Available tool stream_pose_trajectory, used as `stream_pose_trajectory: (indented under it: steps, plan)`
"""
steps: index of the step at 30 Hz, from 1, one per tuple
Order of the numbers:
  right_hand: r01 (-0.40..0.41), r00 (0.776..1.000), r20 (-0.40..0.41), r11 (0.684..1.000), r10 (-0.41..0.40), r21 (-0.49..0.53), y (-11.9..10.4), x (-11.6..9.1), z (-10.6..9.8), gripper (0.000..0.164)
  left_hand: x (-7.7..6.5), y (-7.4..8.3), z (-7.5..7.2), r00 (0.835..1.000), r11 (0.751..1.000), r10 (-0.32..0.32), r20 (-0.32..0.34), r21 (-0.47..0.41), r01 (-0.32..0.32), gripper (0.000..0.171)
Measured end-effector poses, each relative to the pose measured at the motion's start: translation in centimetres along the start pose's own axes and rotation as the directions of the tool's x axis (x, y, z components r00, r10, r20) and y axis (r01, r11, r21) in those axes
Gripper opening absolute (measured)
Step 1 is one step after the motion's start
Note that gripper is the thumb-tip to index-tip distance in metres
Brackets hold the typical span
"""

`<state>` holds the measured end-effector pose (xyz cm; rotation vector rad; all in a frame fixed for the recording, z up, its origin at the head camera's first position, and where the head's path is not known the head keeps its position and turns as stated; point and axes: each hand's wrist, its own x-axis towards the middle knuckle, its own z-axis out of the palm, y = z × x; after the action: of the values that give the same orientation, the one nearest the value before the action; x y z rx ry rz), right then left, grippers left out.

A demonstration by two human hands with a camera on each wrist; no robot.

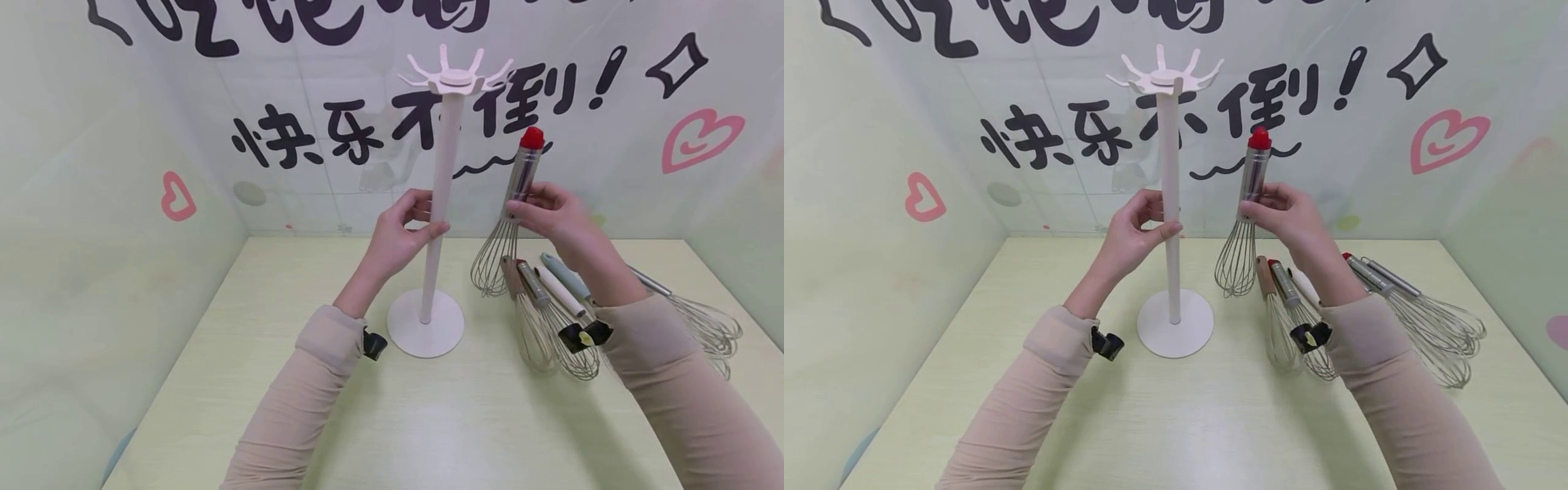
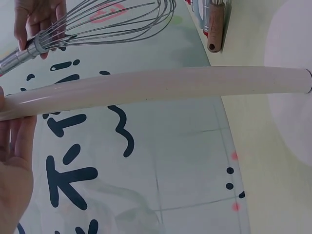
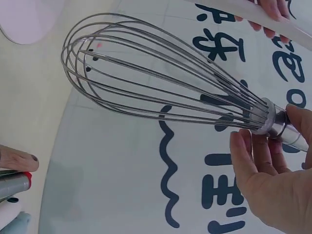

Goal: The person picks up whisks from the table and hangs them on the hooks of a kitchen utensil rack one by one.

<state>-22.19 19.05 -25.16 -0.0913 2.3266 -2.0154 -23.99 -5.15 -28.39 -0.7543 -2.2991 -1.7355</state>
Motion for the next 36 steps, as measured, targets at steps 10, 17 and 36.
stream_pose_trajectory:
  steps: [10, 17, 36]
  plan:
    - [0.126, 0.99, -0.065, 0.991, -0.128, -0.036, -2.2, -1.3, -0.2, 0.025, 0.0, 0.3, -0.4, 0.996, 0.997, -0.071, 0.053, -0.035, 0.073, 0.04]
    - [0.194, 0.979, -0.081, 0.979, -0.189, 0.058, -3.5, -2.1, 0.1, 0.028, -0.1, 0.1, -0.4, 0.996, 0.993, -0.076, 0.052, -0.087, 0.081, 0.045]
    - [0.309, 0.947, -0.146, 0.939, -0.288, 0.151, -5.3, -3.2, 1.2, 0.032, -0.3, 0.2, -0.5, 0.996, 0.996, -0.079, 0.034, -0.043, 0.08, 0.043]
